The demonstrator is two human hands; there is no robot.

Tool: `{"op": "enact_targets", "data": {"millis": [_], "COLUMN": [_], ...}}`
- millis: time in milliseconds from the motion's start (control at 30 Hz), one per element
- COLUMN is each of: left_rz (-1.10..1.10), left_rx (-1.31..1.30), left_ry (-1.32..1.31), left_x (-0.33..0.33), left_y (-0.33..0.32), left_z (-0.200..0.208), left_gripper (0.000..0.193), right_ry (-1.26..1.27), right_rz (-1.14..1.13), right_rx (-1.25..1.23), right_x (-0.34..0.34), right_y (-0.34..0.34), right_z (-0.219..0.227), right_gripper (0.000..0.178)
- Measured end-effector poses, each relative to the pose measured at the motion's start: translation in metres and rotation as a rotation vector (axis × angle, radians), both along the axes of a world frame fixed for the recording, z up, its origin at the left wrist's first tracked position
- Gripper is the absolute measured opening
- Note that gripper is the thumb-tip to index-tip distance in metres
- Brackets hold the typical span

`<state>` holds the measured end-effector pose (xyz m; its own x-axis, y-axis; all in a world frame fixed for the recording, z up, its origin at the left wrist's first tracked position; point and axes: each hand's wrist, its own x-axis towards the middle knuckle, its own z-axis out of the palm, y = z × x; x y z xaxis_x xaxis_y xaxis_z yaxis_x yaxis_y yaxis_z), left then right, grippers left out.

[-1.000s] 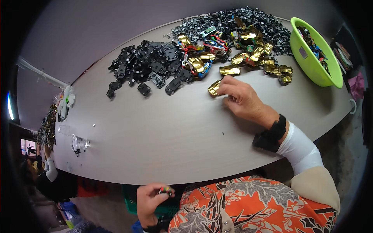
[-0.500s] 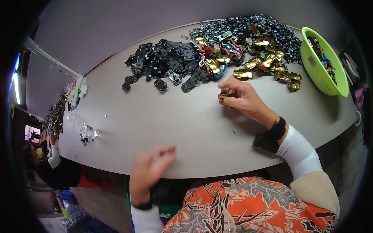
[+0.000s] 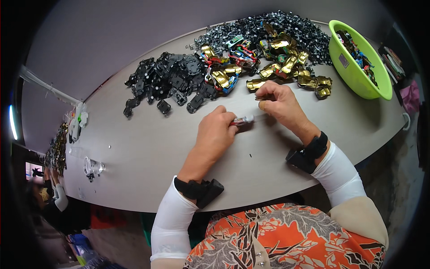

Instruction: The person assembles small toy cars by hand at a table. They repeatedly pick up a black chassis and a colored body, fit the body onto the chassis, and place the completed unit on the table. The process is repeated for multiple cars of different colors.

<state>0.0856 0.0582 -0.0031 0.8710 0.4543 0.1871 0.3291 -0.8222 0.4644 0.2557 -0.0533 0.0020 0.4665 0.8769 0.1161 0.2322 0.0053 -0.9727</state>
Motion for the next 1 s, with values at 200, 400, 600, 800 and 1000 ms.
{"op": "enact_targets", "data": {"millis": [200, 400, 600, 800, 1000], "left_rz": [0.282, 0.067, 0.01, 0.259, 0.259], "left_rx": [-0.759, -0.151, -0.296, 0.348, -0.734], "left_ry": [-0.265, -0.417, -0.41, -0.303, -0.42], "left_x": [-0.006, 0.007, -0.002, -0.014, -0.025], "left_y": [0.002, -0.024, -0.012, 0.065, 0.05], "left_z": [-0.004, -0.007, -0.004, -0.009, -0.003], "left_gripper": [0.014, 0.016, 0.027, 0.032, 0.043], "right_ry": [0.384, 0.449, 0.463, 0.208, 0.249], "right_rz": [0.029, -0.008, -0.079, 0.025, 0.088], "right_rx": [-0.013, 0.038, 0.032, 0.0, 0.036], "right_x": [-0.01, -0.037, -0.031, -0.026, -0.026], "right_y": [0.002, 0.008, 0.009, 0.006, 0.005], "right_z": [-0.006, -0.009, -0.005, 0.005, 0.004], "right_gripper": [0.014, 0.024, 0.02, 0.017, 0.019]}}
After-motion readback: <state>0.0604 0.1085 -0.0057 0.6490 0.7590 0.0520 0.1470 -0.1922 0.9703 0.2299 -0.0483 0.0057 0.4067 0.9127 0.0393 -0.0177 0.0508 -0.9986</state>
